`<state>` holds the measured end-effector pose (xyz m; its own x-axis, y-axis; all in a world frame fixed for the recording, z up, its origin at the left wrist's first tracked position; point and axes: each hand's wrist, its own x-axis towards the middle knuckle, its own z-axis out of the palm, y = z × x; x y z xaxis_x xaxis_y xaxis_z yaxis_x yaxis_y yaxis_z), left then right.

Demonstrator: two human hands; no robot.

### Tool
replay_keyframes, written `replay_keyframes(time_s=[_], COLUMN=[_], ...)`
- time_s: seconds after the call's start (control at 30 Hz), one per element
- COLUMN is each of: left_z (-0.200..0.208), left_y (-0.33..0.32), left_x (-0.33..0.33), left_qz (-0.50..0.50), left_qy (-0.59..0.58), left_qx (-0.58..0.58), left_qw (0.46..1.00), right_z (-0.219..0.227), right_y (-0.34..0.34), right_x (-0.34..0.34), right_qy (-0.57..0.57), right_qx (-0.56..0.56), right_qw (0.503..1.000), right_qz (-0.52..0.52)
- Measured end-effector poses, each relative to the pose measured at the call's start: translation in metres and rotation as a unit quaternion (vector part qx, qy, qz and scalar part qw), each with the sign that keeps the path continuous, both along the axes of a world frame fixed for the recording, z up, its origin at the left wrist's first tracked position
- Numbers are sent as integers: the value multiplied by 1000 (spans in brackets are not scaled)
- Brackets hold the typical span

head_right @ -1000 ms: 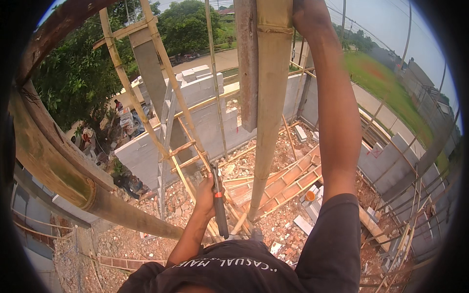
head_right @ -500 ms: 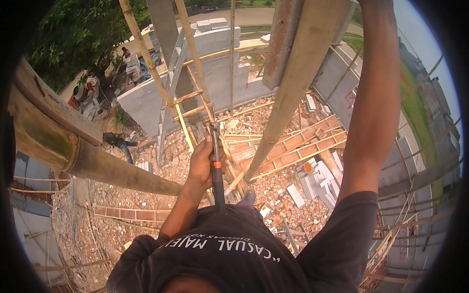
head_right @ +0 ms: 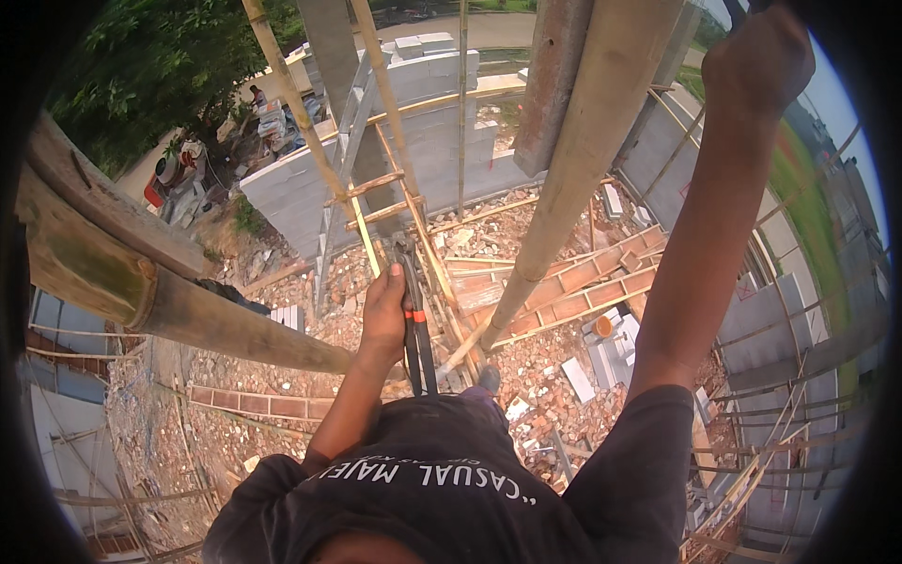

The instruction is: The person secures bamboo poles on a construction scaffold using pliers and wire. They cut and wrap wire around the joints, then separate and prepare additional wire strands for further fastening.

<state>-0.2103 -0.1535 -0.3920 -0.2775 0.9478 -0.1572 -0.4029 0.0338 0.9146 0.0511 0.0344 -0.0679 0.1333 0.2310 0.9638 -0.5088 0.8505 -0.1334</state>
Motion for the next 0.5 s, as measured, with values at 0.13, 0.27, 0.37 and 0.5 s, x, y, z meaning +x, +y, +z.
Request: replay_keyframes(time_s=[0.13,0.27,0.37,0.5], left_z=[-9,-4,15,13], left_y=[-10,-15,-25,-33], left_x=[-17,-12,-8,-12], left_qz=[29,25,20,30], left_qy=[95,66,57,134], left_qx=[52,47,61,55], left_qw=[994,996,996,989], right_z=[-159,-283,-332,-336], right_y=[-91,-145,-170,-202], right_x=[-76,-116,-135,-146], right_qy=[-158,-380,-339,-343], right_qx=[-97,-410,-495,-491], right_qw=[979,823,738,748], right_qz=[-85,100,310,285])
